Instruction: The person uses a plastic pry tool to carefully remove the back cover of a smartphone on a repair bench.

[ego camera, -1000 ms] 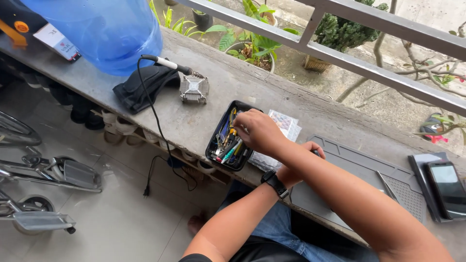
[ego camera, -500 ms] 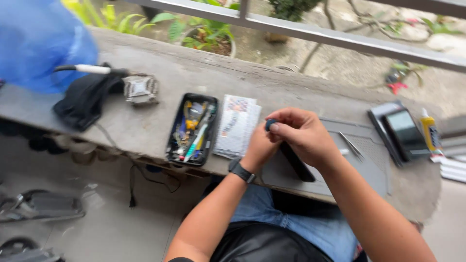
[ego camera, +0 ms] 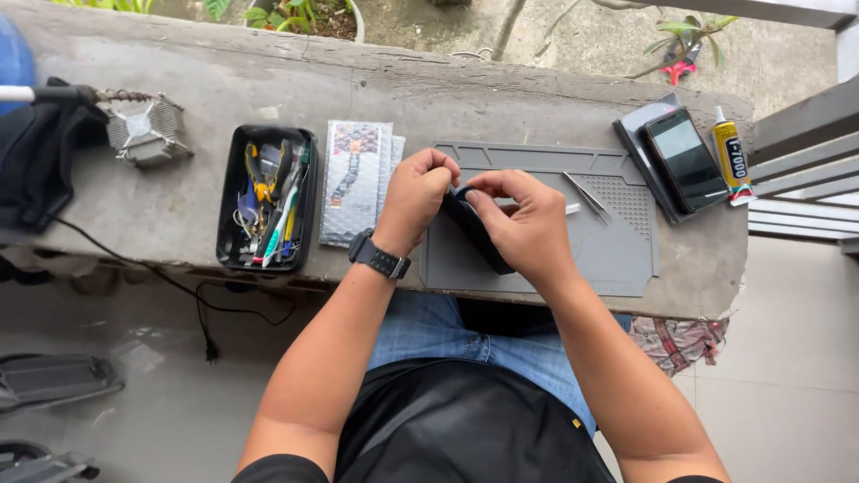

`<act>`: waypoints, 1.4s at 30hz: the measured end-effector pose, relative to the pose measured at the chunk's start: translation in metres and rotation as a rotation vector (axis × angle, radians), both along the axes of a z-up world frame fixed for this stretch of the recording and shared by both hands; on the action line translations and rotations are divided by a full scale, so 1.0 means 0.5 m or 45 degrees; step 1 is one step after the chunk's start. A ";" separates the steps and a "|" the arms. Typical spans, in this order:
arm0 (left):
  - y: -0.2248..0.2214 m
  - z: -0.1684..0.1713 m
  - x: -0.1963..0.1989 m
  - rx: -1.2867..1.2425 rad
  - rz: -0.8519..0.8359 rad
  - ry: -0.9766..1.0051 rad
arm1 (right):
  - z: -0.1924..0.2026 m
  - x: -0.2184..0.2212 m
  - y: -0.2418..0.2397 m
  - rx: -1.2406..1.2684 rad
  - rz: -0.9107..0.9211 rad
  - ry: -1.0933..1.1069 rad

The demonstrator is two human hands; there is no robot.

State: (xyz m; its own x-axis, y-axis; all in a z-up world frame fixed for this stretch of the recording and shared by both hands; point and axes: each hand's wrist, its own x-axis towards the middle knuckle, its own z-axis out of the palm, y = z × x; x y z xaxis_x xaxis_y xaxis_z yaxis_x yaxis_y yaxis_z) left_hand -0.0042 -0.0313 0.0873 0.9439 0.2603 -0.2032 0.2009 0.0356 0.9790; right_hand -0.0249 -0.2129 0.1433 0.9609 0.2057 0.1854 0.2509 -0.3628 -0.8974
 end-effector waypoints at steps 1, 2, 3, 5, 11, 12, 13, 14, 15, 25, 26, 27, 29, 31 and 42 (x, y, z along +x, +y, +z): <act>-0.003 -0.004 0.002 0.003 0.013 0.000 | -0.008 0.001 0.007 0.003 0.013 0.000; -0.005 -0.008 0.005 -0.016 0.031 0.008 | -0.016 0.002 0.015 -0.007 -0.010 -0.048; -0.007 -0.012 0.008 -0.034 0.048 0.015 | -0.023 0.003 0.024 -0.017 -0.035 -0.096; -0.003 -0.023 0.009 -0.025 0.062 0.020 | -0.027 0.002 0.037 -0.005 -0.033 -0.158; -0.002 -0.054 0.019 -0.017 0.082 0.031 | -0.025 -0.002 0.050 -0.069 -0.028 -0.369; -0.002 -0.058 0.022 -0.005 0.074 0.020 | -0.024 -0.002 0.051 -0.093 -0.022 -0.400; -0.002 -0.059 0.022 -0.010 0.083 0.017 | -0.024 -0.002 0.052 -0.097 -0.012 -0.404; -0.003 -0.060 0.022 -0.009 0.080 0.014 | -0.024 -0.001 0.053 -0.119 -0.008 -0.425; -0.003 -0.062 0.021 -0.007 0.075 0.012 | -0.024 -0.002 0.054 -0.141 -0.005 -0.445; 0.030 -0.054 0.000 -0.162 -0.069 -0.074 | -0.027 -0.002 0.055 -0.342 0.040 -0.640; 0.036 -0.049 -0.012 -0.131 -0.159 -0.160 | -0.025 0.004 0.048 -0.251 0.031 -0.535; 0.044 -0.045 -0.024 -0.097 -0.247 -0.244 | -0.024 0.011 0.042 -0.157 0.022 -0.427; 0.049 -0.031 -0.045 0.084 -0.289 -0.372 | -0.035 0.026 0.026 -0.122 -0.009 -0.332; 0.049 -0.027 -0.054 0.266 -0.336 -0.499 | -0.043 0.036 0.014 -0.087 -0.044 -0.234; 0.049 0.093 -0.013 0.169 -0.348 -0.738 | -0.034 0.053 -0.044 0.346 -0.027 -0.173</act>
